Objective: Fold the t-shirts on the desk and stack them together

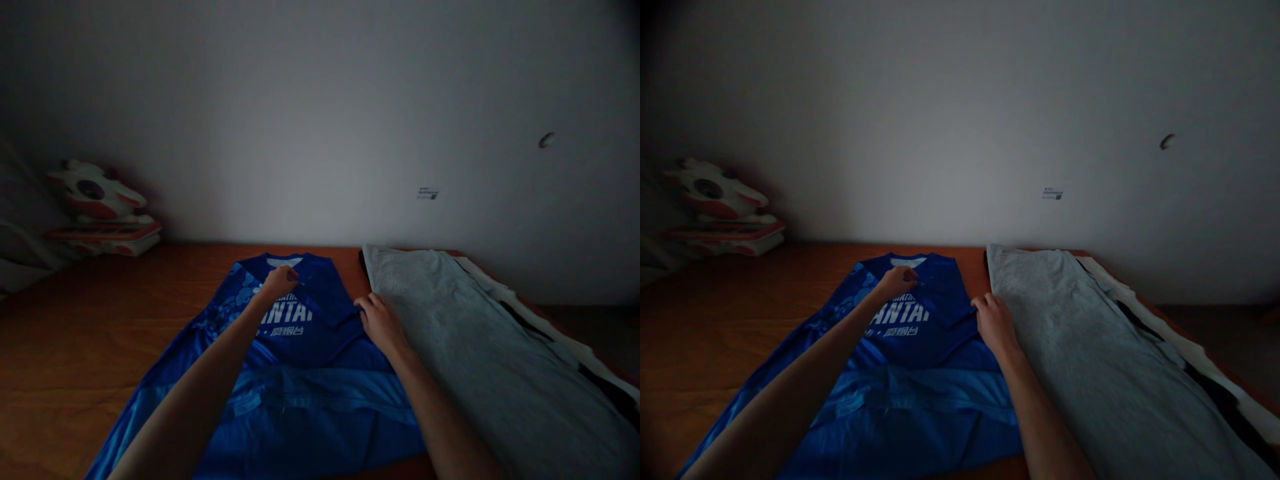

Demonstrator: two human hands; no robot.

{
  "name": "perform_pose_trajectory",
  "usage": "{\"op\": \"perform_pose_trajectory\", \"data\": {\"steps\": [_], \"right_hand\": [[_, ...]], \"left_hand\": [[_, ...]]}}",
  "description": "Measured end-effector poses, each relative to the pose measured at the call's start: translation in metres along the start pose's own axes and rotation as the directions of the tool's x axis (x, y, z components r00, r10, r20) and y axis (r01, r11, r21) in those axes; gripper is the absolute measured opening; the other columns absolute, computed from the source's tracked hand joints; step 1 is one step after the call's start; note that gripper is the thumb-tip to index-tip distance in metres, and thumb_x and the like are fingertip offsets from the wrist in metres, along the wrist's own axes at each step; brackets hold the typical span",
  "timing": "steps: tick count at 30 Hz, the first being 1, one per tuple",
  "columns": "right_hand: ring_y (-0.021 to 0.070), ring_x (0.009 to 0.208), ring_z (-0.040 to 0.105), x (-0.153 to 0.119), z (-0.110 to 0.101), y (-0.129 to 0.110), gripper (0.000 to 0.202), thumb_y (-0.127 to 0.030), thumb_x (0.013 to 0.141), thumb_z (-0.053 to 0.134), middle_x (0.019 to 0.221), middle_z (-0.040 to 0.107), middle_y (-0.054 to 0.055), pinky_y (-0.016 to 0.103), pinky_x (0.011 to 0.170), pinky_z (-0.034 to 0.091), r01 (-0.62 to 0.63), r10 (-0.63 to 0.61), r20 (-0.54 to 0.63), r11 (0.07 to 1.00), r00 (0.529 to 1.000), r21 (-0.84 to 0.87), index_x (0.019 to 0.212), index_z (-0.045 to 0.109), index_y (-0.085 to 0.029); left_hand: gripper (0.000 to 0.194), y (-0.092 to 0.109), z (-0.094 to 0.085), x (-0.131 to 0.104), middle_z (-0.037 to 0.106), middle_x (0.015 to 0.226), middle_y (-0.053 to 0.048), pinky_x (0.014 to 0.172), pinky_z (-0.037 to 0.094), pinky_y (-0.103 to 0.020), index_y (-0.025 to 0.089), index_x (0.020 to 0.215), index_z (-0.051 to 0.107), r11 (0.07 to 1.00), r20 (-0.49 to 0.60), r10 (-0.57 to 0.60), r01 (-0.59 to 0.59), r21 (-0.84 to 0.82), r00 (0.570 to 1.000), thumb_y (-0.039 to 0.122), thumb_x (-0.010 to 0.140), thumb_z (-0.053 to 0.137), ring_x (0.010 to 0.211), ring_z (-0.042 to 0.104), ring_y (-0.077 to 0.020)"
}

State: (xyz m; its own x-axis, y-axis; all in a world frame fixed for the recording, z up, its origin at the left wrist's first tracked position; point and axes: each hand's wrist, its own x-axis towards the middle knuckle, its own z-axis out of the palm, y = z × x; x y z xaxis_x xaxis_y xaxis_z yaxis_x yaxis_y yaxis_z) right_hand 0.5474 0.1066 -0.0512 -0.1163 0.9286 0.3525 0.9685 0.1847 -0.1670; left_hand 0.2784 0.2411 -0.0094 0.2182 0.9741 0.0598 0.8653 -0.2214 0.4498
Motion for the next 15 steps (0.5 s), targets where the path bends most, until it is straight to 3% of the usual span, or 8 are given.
{"op": "perform_pose_trajectory", "data": {"steps": [4,6,10,12,15], "right_hand": [[0.0245,0.105,0.061,0.000,0.001,0.004,0.027,-0.009,0.090,0.057,0.107,0.065,0.009,0.036,0.095,0.049,0.032,-0.032,0.001,0.999,0.999,-0.003,0.109,0.071,-0.022],[0.0260,0.107,0.060,-0.001,-0.002,0.002,0.033,-0.009,0.088,0.058,0.112,0.064,0.010,0.039,0.096,0.049,0.059,-0.059,-0.015,0.998,0.998,-0.005,0.117,0.069,-0.021],[0.0266,0.110,0.059,-0.001,-0.009,-0.005,0.036,-0.013,0.088,0.062,0.116,0.064,0.009,0.042,0.096,0.049,0.204,-0.205,0.002,0.978,0.979,0.051,0.122,0.069,-0.025],[0.0260,0.107,0.060,-0.001,-0.011,-0.009,0.027,-0.017,0.090,0.063,0.111,0.066,0.008,0.041,0.094,0.049,0.241,-0.243,0.028,0.968,0.970,0.074,0.114,0.072,-0.026],[0.0247,0.102,0.062,-0.002,-0.011,-0.011,0.018,-0.021,0.092,0.063,0.103,0.070,0.006,0.040,0.092,0.049,0.226,-0.232,0.060,0.969,0.971,0.097,0.103,0.075,-0.027]], "left_hand": [[0.021,0.001,0.005,-0.017,0.074,0.110,-0.009,0.095,0.052,-0.032,0.018,0.106,0.073,0.998,-0.046,0.056,-0.055,0.032,0.997,0.017,0.087,0.063,0.106,0.070,-0.0240],[0.025,0.005,0.012,-0.032,0.069,0.122,-0.012,0.104,0.048,-0.034,0.018,0.113,0.071,0.982,-0.068,0.184,-0.179,0.063,0.981,0.018,0.092,0.058,0.116,0.065,-0.0242],[0.025,0.014,0.029,-0.069,0.067,0.123,-0.011,0.106,0.047,-0.041,0.021,0.116,0.070,0.848,0.015,0.515,-0.512,0.137,0.857,0.029,0.096,0.057,0.114,0.062,-0.0264],[0.029,0.018,0.037,-0.085,0.067,0.125,-0.010,0.104,0.048,-0.042,0.023,0.119,0.070,0.805,0.060,0.578,-0.581,0.122,0.814,0.038,0.096,0.059,0.114,0.061,-0.0273],[0.031,0.022,0.043,-0.099,0.067,0.126,-0.009,0.103,0.047,-0.044,0.025,0.122,0.071,0.782,0.081,0.611,-0.617,0.088,0.787,0.040,0.098,0.057,0.116,0.060,-0.0280]]}}
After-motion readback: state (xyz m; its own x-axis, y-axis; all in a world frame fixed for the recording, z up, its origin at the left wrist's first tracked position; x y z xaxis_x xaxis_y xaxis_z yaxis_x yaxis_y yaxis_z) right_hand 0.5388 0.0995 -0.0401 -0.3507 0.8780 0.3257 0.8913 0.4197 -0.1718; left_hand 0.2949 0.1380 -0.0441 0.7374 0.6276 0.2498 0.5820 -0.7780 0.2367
